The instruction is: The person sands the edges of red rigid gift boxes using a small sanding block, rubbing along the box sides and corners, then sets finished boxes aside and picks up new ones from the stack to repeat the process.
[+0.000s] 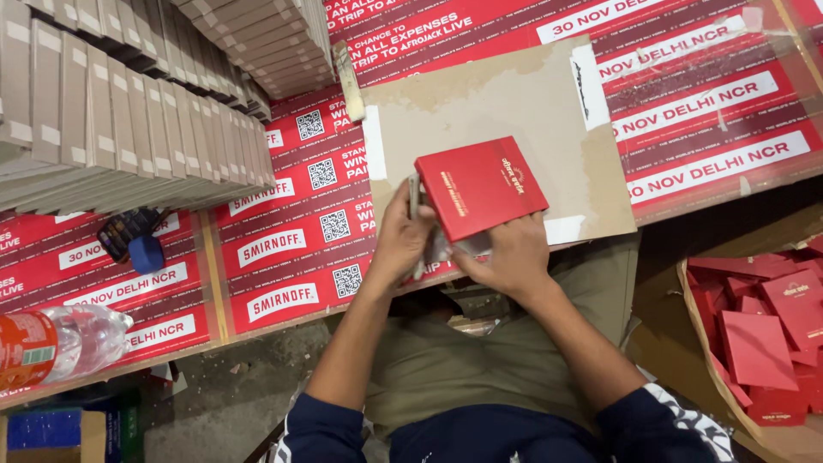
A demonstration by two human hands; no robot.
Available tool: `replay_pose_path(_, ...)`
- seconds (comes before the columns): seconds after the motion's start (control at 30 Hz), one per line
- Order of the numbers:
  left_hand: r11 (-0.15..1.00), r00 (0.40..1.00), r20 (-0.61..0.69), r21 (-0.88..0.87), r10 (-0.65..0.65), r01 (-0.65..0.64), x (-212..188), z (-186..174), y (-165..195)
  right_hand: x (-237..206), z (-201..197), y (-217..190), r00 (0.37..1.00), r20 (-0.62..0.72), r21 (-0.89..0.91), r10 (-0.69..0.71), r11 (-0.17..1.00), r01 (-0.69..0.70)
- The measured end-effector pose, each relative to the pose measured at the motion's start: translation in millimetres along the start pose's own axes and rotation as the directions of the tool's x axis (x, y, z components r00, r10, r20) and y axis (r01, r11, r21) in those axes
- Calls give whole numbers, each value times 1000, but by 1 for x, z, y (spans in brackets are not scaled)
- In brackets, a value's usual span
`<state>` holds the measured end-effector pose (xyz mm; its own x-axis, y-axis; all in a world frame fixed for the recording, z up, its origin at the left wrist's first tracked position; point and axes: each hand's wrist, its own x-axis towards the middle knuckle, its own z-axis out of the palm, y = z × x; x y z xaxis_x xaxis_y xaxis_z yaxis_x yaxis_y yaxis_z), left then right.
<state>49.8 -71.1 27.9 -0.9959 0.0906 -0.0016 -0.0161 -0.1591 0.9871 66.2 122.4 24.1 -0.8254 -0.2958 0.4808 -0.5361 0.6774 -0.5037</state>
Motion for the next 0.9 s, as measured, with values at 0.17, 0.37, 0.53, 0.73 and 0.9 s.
replay_pose_path(0.17, 940, 942, -203, 269, 268, -210, 9, -14, 30, -5, -1, 7, 990, -125, 154, 67, 987, -47)
replay_pose_path(0.37, 659, 921, -96, 726, 379, -196, 18, 2, 59, -7, 8, 9, 987, -160, 100, 30, 995, -14)
replay_pose_path(0.53, 573, 943, -5, 795, 333, -198, -1, 34, 59, -9, 14, 14, 996, -68, -26, 64, 998, -66)
replay_pose_path(0.73, 725, 949, 81, 627, 304, -286, -55, 61, 47, -11, 12, 18, 991, -134, 77, 8, 997, 3)
replay_pose_path(0.9, 692, 892, -123, 680, 435, -243, -30, 26, 55, -9, 7, 15, 993, -119, 34, -8, 999, 12)
